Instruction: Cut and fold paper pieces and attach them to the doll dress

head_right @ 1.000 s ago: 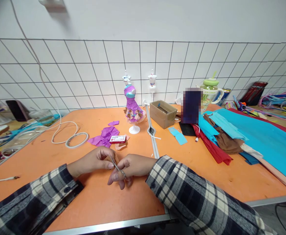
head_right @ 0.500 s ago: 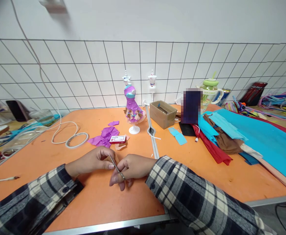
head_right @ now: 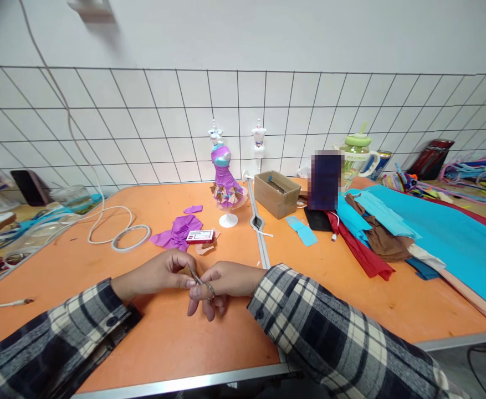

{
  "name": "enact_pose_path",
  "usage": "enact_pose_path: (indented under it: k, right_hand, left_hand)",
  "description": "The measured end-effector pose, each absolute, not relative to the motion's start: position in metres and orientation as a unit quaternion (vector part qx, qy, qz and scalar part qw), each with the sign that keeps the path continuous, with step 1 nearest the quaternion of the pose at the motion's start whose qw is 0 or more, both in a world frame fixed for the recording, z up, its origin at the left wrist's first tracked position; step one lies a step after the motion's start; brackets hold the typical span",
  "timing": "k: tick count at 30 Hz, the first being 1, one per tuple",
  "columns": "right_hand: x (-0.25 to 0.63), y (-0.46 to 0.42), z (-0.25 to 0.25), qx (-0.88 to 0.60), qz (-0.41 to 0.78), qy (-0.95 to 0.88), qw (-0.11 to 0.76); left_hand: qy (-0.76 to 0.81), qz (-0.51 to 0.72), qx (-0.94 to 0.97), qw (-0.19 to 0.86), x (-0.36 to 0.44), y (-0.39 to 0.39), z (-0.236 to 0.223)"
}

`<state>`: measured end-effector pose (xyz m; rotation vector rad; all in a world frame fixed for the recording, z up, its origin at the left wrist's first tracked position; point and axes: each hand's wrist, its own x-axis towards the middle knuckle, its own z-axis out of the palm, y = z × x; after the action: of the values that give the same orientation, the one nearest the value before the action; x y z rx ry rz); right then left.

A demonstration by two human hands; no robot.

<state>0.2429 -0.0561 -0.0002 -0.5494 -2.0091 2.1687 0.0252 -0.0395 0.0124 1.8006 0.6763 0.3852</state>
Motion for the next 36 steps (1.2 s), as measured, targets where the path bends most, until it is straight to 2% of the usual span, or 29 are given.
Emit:
enact_pose_path:
  k: [8, 19, 27, 36]
  right_hand:
    - [0.241, -0.056, 0.000, -0.202, 0.711, -0.665, 0.102]
    - [0.241, -0.056, -0.002, -0.208, 0.717, -0.649, 0.150]
    - [0.243, -0.056, 0.000, -0.189, 0.728, -0.645, 0.137]
    - [0.243, -0.056, -0.002, -0.187, 0.715, -0.662, 0.124]
  left_hand:
    - [0.306, 0.230, 0.756, 0.531, 0.024, -0.045, 0.022]
    - [0.276, 0.342, 0.655, 0.615, 0.025, -0.048, 0.013]
    - [0.311, 0.306, 0.714, 0.547, 0.028, -0.041, 0.010]
    - [0.302, 0.277, 0.739, 0.535, 0.027, -0.041, 0.012]
